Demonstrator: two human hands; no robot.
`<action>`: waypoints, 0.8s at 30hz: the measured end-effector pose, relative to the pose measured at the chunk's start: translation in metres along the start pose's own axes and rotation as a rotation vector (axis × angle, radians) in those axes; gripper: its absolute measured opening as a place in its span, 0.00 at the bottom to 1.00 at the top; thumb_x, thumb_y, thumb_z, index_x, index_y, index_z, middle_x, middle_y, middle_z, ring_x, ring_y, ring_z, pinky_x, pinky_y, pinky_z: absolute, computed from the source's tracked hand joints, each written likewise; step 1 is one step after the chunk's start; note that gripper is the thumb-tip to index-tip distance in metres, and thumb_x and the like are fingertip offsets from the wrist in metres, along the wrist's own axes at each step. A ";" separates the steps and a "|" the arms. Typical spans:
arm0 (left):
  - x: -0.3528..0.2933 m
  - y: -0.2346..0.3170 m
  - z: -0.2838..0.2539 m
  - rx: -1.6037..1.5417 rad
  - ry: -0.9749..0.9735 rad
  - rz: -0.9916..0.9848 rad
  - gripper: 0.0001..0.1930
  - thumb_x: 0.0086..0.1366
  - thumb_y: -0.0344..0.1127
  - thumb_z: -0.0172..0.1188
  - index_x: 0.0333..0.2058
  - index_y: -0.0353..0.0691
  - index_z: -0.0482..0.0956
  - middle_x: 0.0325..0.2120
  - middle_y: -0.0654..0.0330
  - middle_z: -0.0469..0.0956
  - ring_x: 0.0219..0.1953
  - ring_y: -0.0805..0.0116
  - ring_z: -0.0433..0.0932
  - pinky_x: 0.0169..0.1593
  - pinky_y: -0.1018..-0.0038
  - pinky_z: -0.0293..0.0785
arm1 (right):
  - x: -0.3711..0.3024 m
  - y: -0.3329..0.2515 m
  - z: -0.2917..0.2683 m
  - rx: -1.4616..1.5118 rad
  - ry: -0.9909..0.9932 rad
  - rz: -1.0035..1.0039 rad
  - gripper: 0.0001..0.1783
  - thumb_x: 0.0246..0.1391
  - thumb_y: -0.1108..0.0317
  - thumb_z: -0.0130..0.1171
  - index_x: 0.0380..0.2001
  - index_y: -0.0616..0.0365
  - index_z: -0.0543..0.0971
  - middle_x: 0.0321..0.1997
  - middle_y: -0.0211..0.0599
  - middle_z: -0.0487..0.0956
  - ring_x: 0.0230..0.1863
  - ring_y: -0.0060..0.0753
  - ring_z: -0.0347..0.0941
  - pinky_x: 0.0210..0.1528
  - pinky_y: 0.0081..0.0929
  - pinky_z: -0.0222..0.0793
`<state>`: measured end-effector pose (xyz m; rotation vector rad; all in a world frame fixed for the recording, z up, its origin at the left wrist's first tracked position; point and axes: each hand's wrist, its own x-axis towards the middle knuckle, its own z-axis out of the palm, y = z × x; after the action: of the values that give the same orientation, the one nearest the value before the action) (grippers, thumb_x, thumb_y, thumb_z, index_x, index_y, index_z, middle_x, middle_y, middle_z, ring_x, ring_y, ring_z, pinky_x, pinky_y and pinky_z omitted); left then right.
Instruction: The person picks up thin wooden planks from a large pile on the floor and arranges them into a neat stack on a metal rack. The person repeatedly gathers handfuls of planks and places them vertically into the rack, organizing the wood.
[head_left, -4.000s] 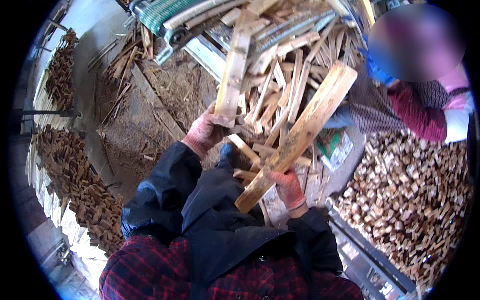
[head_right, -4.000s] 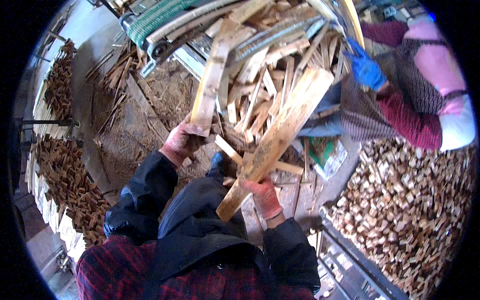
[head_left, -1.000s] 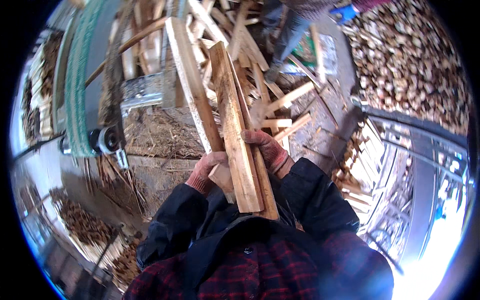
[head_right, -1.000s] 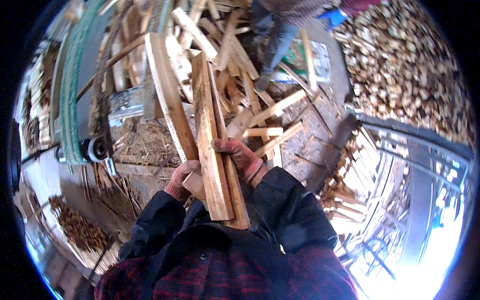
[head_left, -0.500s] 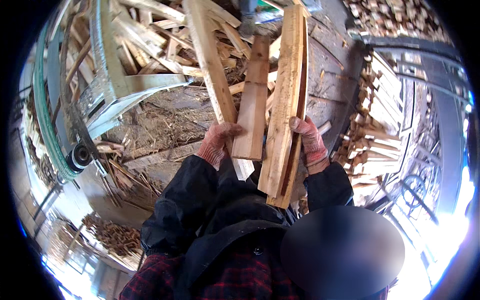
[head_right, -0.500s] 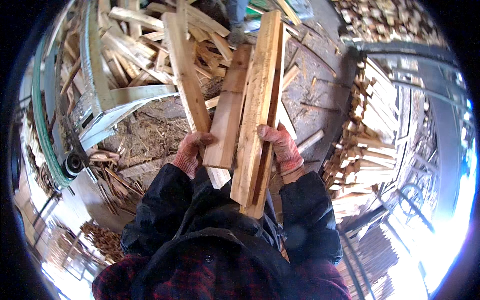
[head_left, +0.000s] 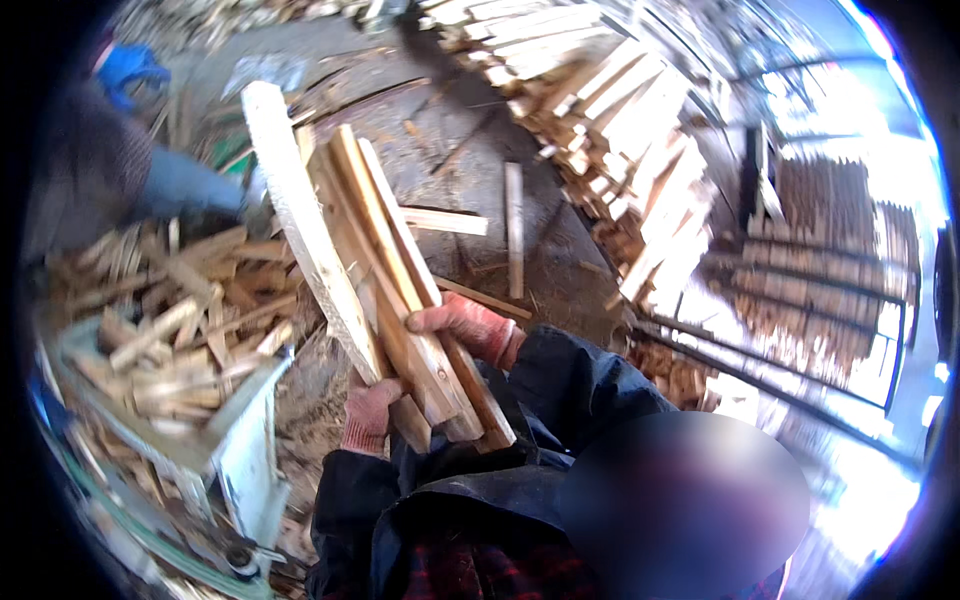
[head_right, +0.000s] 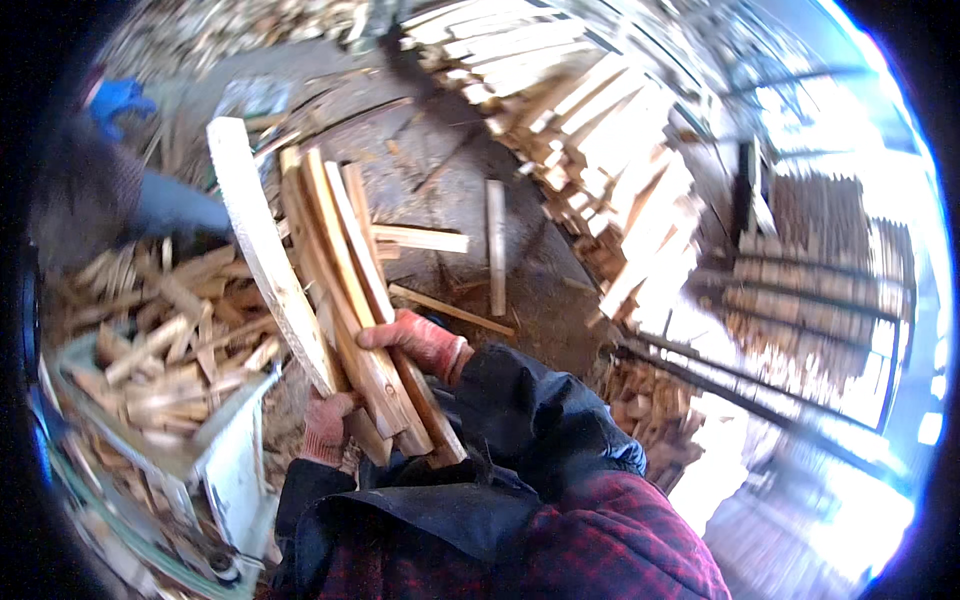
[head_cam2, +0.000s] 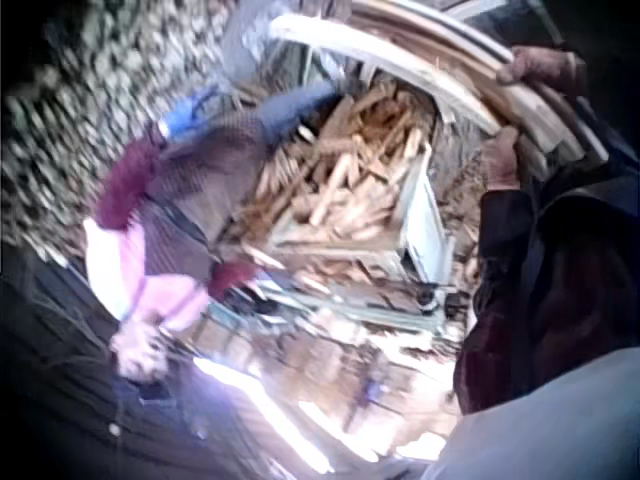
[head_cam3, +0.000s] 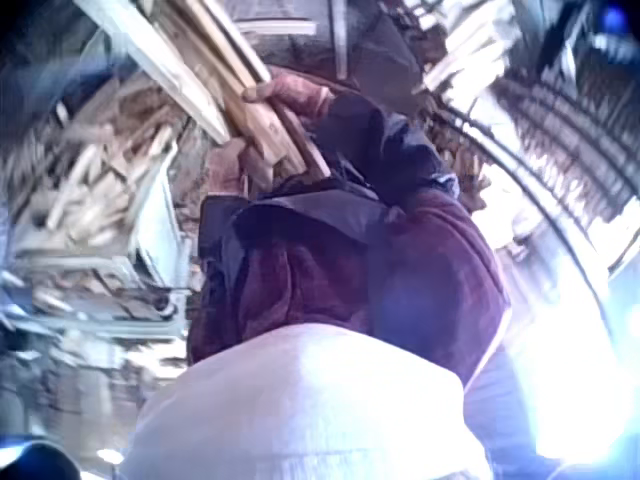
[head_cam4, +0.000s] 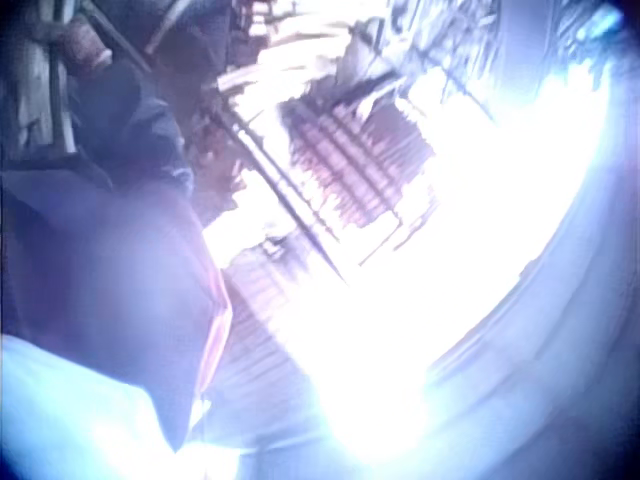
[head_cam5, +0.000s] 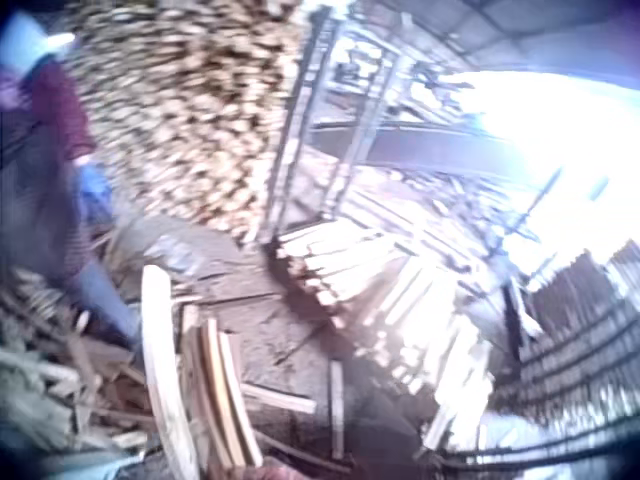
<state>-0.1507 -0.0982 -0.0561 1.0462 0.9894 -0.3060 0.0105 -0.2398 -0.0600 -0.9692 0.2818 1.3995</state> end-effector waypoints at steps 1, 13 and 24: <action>-0.002 0.010 0.008 0.018 -0.105 0.039 0.34 0.45 0.26 0.61 0.56 0.33 0.67 0.44 0.53 0.76 0.44 0.59 0.77 0.48 0.69 0.75 | -0.002 0.012 -0.016 0.036 -0.026 -0.073 0.43 0.38 0.56 0.75 0.56 0.65 0.70 0.47 0.43 0.78 0.45 0.34 0.76 0.51 0.30 0.71; 0.010 0.040 0.107 0.358 -0.524 0.031 0.24 0.51 0.22 0.68 0.48 0.37 0.72 0.34 0.63 0.77 0.34 0.71 0.78 0.38 0.76 0.79 | -0.086 0.040 -0.027 0.179 0.380 -0.548 0.36 0.38 0.74 0.74 0.54 0.62 0.70 0.49 0.35 0.77 0.50 0.28 0.72 0.55 0.29 0.68; 0.045 0.003 0.104 -0.213 -0.694 -0.520 0.16 0.50 0.35 0.63 0.37 0.34 0.78 0.29 0.55 0.78 0.30 0.59 0.78 0.36 0.65 0.78 | -0.153 0.069 -0.094 0.556 0.365 -0.569 0.29 0.39 0.64 0.72 0.46 0.62 0.76 0.38 0.34 0.80 0.37 0.29 0.78 0.44 0.31 0.75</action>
<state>-0.0683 -0.1734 -0.0758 0.4108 0.6202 -0.9017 -0.0501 -0.4216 -0.0397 -0.7458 0.5806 0.5686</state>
